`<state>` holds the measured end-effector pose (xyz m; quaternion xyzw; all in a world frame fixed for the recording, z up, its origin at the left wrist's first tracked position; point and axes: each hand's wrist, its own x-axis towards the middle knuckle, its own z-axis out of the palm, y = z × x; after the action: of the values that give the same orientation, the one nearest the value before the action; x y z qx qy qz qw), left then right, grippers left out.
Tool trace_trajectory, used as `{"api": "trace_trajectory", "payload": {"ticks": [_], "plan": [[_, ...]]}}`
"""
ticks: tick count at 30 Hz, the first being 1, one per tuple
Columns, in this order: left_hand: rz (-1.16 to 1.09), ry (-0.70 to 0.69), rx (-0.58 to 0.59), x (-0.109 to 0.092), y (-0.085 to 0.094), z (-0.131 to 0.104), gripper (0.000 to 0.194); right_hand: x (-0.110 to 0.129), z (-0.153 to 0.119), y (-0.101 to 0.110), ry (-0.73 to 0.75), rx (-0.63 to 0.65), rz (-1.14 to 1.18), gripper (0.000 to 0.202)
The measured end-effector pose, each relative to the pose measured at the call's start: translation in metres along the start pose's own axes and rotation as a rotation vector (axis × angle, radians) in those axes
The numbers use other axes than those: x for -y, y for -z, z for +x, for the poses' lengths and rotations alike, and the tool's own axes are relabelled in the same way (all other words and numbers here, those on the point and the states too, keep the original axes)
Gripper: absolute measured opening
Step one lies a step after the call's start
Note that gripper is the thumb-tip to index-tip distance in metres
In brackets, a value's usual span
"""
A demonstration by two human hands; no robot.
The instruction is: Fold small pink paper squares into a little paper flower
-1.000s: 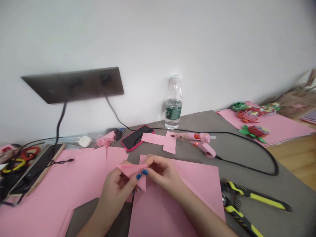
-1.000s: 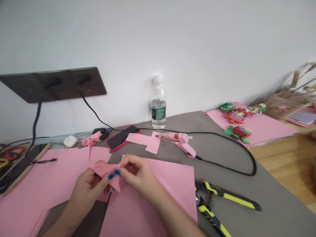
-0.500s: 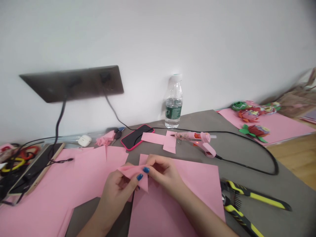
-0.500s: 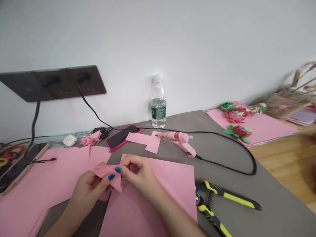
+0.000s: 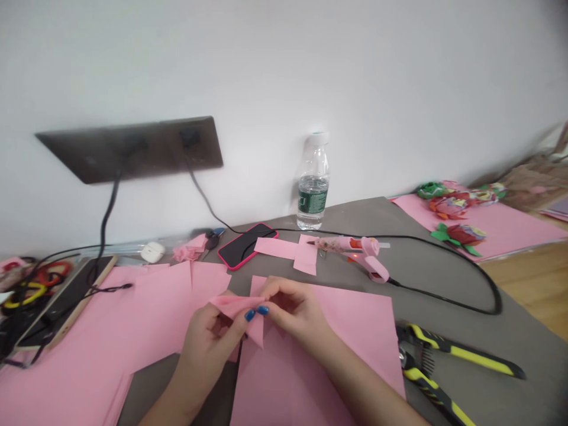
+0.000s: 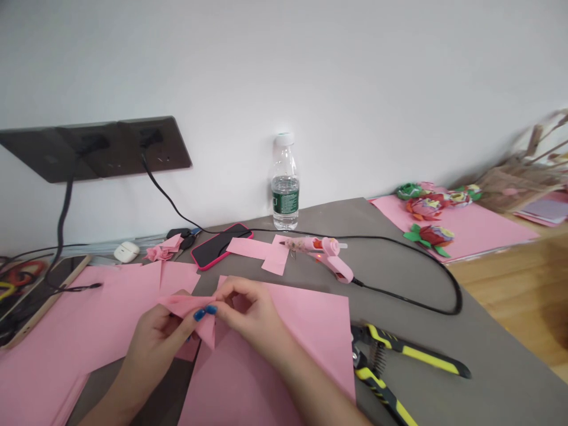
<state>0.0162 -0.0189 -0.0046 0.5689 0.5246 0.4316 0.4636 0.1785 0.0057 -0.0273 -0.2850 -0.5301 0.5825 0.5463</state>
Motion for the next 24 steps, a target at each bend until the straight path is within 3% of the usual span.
{"api": "trace_trajectory", "payload": {"ticks": [8,15,24], "plan": [[0.022,-0.021,0.014,0.007,0.002,0.000,0.020,0.000,-0.002,0.002,0.010,0.012,-0.022,0.020],[-0.006,-0.036,-0.037,-0.003,-0.003,-0.004,0.021,0.004,-0.002,0.002,0.020,0.041,-0.057,0.022],[-0.041,0.140,0.012,-0.009,-0.008,-0.008,0.039,0.003,-0.003,0.001,0.002,0.082,-0.121,0.022]]}}
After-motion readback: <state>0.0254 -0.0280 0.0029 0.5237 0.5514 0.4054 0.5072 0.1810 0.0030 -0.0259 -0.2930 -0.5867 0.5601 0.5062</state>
